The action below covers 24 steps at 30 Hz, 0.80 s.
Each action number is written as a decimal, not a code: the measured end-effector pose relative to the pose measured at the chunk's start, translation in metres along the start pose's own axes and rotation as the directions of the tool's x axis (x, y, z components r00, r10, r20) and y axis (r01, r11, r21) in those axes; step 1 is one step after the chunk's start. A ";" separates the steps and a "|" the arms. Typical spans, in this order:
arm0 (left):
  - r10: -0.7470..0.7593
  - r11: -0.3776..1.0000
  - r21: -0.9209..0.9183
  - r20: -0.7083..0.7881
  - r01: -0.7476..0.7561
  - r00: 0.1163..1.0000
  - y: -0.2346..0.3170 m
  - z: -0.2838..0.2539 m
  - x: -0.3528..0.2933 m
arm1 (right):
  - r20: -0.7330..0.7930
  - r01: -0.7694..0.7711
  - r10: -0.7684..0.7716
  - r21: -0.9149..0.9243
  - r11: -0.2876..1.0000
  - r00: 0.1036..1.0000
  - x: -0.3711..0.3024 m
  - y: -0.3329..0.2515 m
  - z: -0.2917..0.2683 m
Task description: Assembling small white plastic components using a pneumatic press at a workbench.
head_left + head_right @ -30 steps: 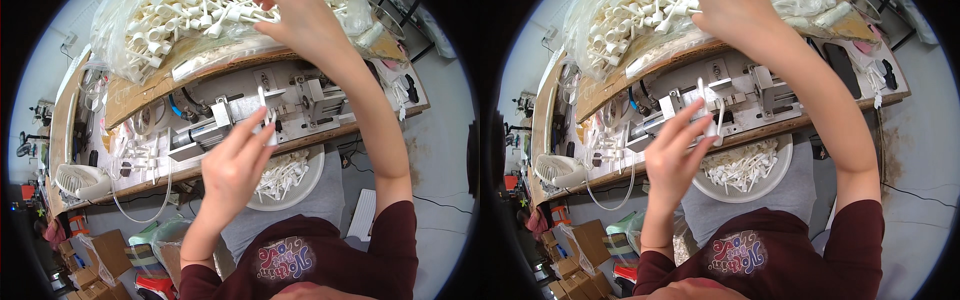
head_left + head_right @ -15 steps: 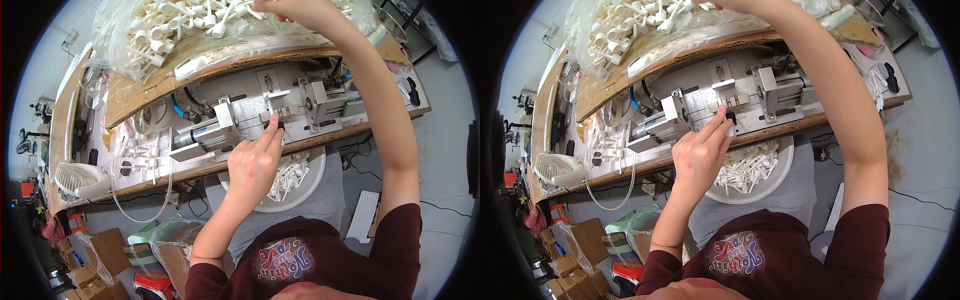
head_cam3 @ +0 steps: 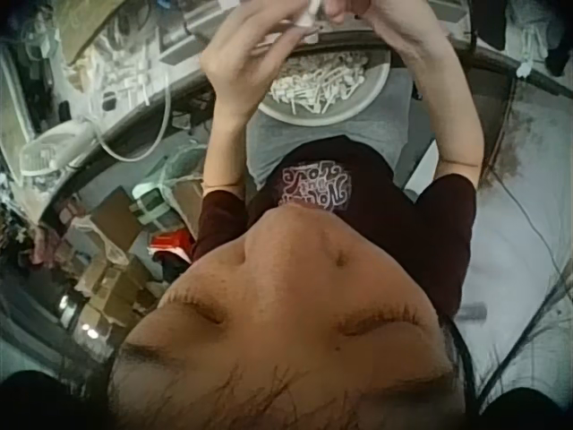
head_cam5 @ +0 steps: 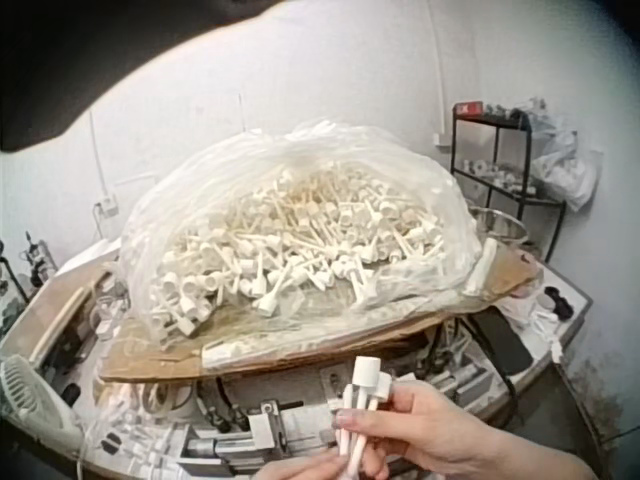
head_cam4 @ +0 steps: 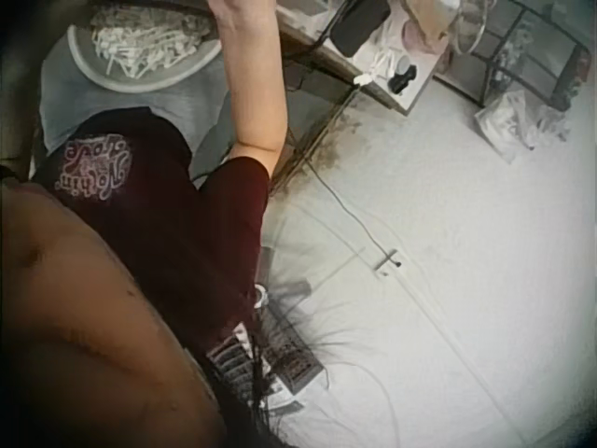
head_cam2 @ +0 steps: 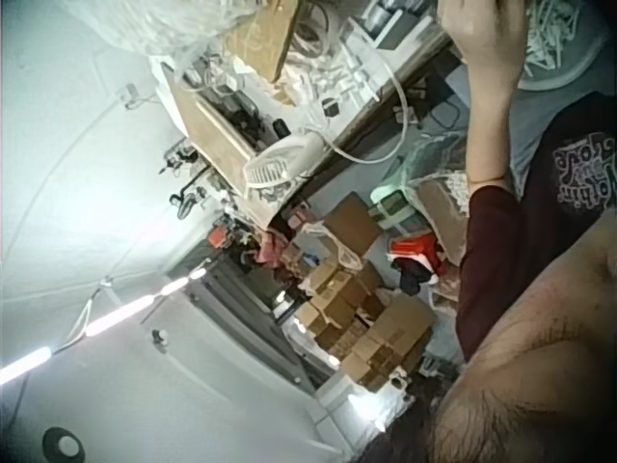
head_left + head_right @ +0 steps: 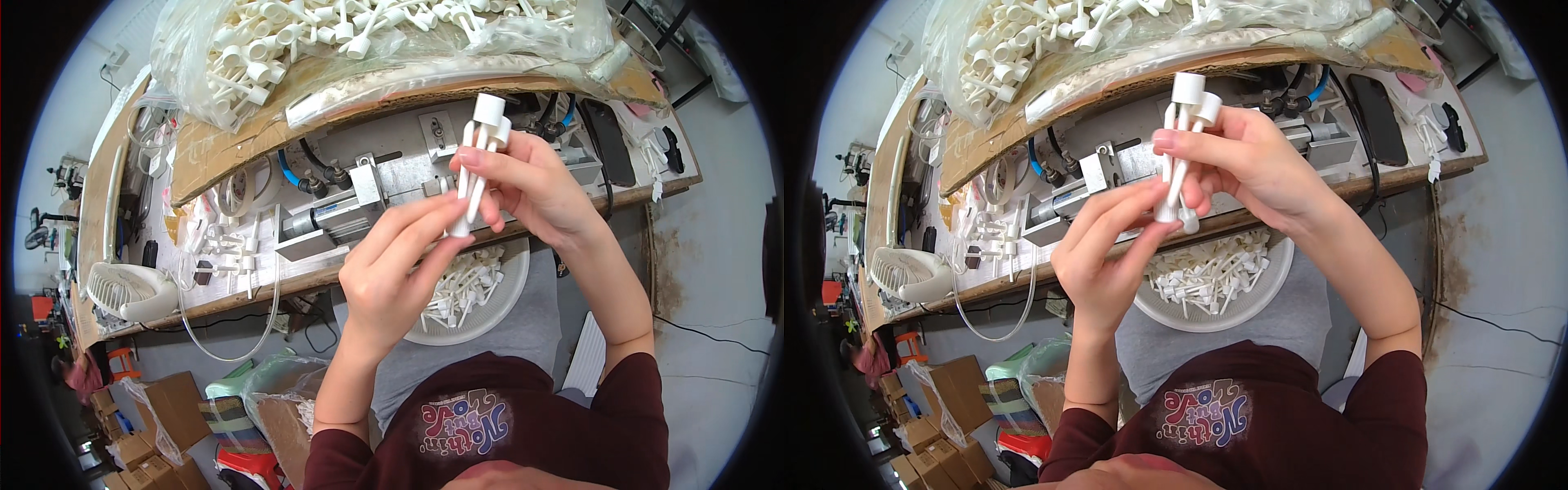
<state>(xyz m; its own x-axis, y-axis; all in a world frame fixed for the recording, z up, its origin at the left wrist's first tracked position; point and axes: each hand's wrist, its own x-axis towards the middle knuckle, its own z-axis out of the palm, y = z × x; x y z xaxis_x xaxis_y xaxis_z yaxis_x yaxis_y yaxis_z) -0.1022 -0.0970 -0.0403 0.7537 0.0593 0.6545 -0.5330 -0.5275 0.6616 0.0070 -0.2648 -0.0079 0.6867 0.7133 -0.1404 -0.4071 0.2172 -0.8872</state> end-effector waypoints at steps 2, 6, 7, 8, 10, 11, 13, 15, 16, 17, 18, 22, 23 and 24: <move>-0.058 0.998 -0.017 0.006 0.058 0.998 0.006 0.000 -0.009 | -0.131 0.084 -0.090 -0.050 0.995 0.987 -0.006 0.004 -0.003; -0.107 0.979 0.178 0.066 0.094 0.992 -0.001 0.011 -0.024 | -0.220 0.239 -0.308 -0.290 0.927 0.926 -0.015 0.009 -0.017; -0.080 0.962 0.268 0.107 0.049 0.991 -0.005 0.014 -0.026 | -0.215 0.269 -0.366 -0.375 0.887 0.905 -0.016 0.010 -0.018; -0.056 0.935 0.354 0.150 0.000 0.987 -0.008 0.016 -0.027 | -0.220 0.298 -0.411 -0.413 0.861 0.885 -0.020 0.010 -0.015; -0.005 0.881 0.466 0.188 -0.085 0.982 -0.015 0.021 -0.027 | -0.190 0.374 -0.580 -0.599 0.708 0.792 -0.024 0.013 -0.011; -0.016 0.857 0.507 0.207 -0.093 0.978 -0.015 0.022 -0.025 | -0.158 0.398 -0.655 -0.681 0.614 0.739 -0.026 0.015 -0.009; -0.041 0.805 0.583 0.245 -0.113 0.969 -0.010 0.021 -0.020 | -0.018 0.390 -0.755 -0.848 0.359 0.656 -0.029 0.017 -0.010; -0.056 0.821 0.562 0.254 -0.101 0.966 -0.012 0.020 -0.017 | 0.235 0.357 -0.802 -0.934 -0.029 0.549 -0.030 0.017 -0.016; -0.061 0.829 0.551 0.260 -0.096 0.964 -0.013 0.020 -0.017 | 0.285 0.358 -0.817 -0.928 -0.104 0.502 -0.030 0.020 -0.018; -0.062 0.836 0.542 0.247 -0.085 0.967 -0.014 0.020 -0.017 | 0.315 0.356 -0.817 -0.923 -0.145 0.484 -0.030 0.022 -0.019; -0.062 0.843 0.533 0.235 -0.075 0.970 -0.015 0.021 -0.019 | 0.344 0.353 -0.815 -0.917 -0.186 0.466 -0.031 0.025 -0.021; -0.097 0.916 0.400 0.223 0.000 0.970 -0.014 0.019 -0.019 | 0.487 0.319 -0.741 -0.871 -0.373 0.462 -0.035 0.035 -0.026; -0.086 0.960 0.278 0.197 0.028 0.977 -0.011 0.018 -0.018 | 0.519 0.307 -0.714 -0.854 -0.420 0.469 -0.036 0.037 -0.026; -0.077 0.987 0.150 0.170 0.052 0.982 -0.006 0.017 -0.018 | 0.558 0.298 -0.690 -0.830 -0.472 0.461 -0.036 0.040 -0.025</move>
<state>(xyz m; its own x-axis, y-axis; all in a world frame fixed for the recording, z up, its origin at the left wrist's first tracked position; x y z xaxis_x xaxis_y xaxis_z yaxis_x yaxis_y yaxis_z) -0.1063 -0.1093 -0.0625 0.8470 -0.0446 0.5297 -0.4296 -0.6445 0.6326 -0.0185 -0.2988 -0.0493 0.2614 0.5504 0.7929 0.8965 -0.4429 0.0119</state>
